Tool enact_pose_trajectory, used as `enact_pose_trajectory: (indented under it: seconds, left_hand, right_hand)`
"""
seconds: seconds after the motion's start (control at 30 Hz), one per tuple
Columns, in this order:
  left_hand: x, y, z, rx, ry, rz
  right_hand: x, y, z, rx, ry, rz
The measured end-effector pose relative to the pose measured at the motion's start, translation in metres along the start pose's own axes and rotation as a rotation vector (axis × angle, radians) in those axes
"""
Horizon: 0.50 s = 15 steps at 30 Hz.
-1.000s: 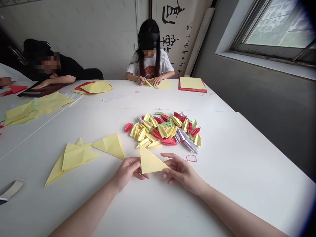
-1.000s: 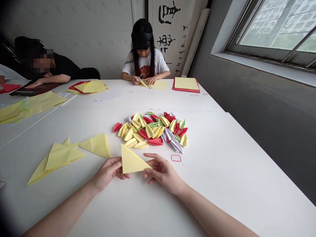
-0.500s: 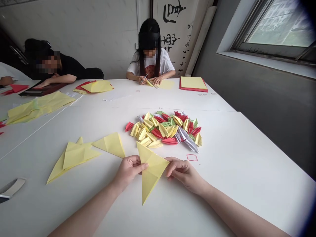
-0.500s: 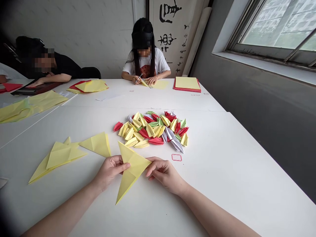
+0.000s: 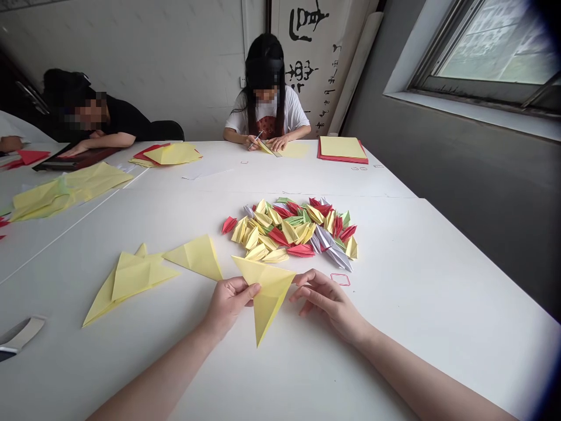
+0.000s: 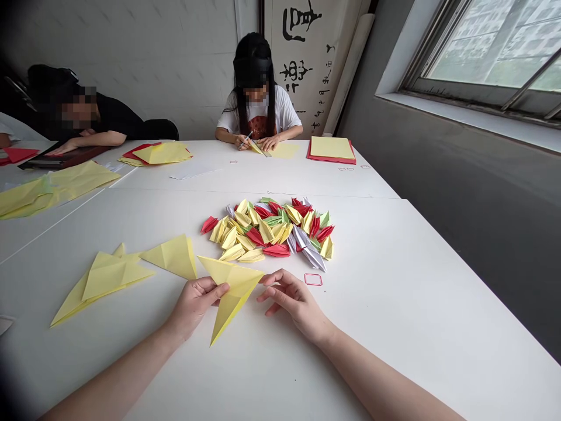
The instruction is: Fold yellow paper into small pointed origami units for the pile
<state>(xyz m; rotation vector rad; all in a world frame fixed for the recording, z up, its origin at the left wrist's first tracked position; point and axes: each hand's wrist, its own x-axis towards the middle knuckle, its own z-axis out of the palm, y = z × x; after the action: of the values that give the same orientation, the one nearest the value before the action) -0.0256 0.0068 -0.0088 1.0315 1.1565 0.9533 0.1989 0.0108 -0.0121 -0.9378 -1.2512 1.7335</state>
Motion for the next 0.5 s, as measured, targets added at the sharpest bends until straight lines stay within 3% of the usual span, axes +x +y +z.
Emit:
enact_pose_trajectory:
  seconds: [0.27,0.5]
  left_hand:
    - [-0.001,-0.0002,0.0054,0.026,0.055,0.033]
    - [-0.0028,0.001,0.0012,0.006,-0.025,0.057]
  right_hand:
    - [-0.0005,-0.0027,-0.0006,-0.151,-0.138,-0.02]
    - [-0.0013,-0.0031,0.0027,-0.234,-0.166,-0.054]
